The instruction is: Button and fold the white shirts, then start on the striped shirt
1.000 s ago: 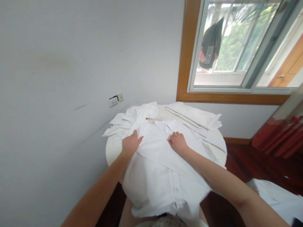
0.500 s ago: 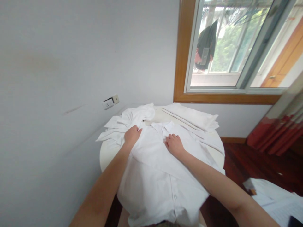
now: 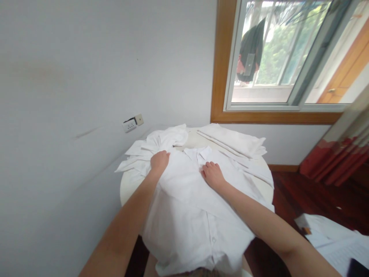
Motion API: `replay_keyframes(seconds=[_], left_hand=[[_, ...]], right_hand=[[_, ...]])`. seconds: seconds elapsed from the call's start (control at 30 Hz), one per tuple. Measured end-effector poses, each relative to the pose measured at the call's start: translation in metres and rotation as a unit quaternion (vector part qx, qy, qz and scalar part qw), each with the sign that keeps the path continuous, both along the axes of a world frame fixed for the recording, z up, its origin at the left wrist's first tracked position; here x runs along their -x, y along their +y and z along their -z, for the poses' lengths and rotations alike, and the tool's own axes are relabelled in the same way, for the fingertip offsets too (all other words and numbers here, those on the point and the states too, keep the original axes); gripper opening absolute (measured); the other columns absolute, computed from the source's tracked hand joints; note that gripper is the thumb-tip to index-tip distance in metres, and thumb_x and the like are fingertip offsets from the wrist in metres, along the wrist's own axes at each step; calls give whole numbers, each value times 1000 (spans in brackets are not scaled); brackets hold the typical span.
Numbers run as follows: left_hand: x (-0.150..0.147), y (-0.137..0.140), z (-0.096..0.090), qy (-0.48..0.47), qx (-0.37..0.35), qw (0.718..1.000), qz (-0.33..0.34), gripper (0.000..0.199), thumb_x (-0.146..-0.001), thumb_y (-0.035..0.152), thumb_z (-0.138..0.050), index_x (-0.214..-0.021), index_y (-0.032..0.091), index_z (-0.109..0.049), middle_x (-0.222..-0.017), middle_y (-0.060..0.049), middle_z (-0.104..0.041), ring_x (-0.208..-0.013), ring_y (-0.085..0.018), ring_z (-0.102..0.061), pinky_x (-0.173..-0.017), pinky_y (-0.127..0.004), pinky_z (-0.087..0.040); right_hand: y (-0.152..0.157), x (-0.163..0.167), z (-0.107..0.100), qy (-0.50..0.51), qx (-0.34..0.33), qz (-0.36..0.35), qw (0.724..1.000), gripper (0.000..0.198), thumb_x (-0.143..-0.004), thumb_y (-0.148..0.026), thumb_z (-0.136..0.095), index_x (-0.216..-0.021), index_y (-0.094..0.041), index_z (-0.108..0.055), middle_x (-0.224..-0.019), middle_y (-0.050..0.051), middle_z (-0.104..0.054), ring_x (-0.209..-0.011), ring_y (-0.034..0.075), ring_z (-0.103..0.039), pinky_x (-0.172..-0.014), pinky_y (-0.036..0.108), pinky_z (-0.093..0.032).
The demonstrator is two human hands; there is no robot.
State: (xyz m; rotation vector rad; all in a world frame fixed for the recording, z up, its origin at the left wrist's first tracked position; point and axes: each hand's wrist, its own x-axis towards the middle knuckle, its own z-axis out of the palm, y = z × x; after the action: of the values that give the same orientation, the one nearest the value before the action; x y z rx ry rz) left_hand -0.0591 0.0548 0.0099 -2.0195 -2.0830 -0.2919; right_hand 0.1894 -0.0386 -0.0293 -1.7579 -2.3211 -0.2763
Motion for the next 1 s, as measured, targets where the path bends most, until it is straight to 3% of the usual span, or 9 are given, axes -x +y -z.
replay_keyframes(seconds=[0.23,0.4,0.77,1.0], left_hand=[[8,-5,10,21,-9,1000,-15,41,-94,39,-33,-101,12,-63,-94,-16,-69,-92,-28,-65,-72,-34,-45],[5,-11,13,35,-16,999,-19,42,-96,38,-28,-107,11,-58,-87,-15,-70,-87,-28,-67,-68,-32,-45],[5,3,-18,55,-43,998,0,42,-96,40,-27,-109,11,-55,-86,-17,-69,-89,-29,-66,-71,-33,-43],[21,-13,-10,53,-22,998,4,52,-95,47,-22,-105,13,-60,-86,-15,-70,-86,-30,-66,-70,-35,-44]], right_hand=[[8,-11,-6,14,56,-12,998,25,-96,-27,-41,-98,-16,-63,-101,11,-62,-95,20,-55,-81,29,-36],[6,-8,-2,-12,27,-15,999,26,-96,-32,-41,-100,-16,-62,-105,12,-59,-100,23,-52,-80,32,-37],[19,7,2,-22,-10,-26,999,27,-97,-32,-38,-102,-17,-60,-104,11,-59,-98,23,-50,-79,33,-36],[23,2,5,-8,-13,-44,999,36,-98,-40,-34,-102,-17,-62,-104,11,-59,-99,23,-50,-81,33,-36]])
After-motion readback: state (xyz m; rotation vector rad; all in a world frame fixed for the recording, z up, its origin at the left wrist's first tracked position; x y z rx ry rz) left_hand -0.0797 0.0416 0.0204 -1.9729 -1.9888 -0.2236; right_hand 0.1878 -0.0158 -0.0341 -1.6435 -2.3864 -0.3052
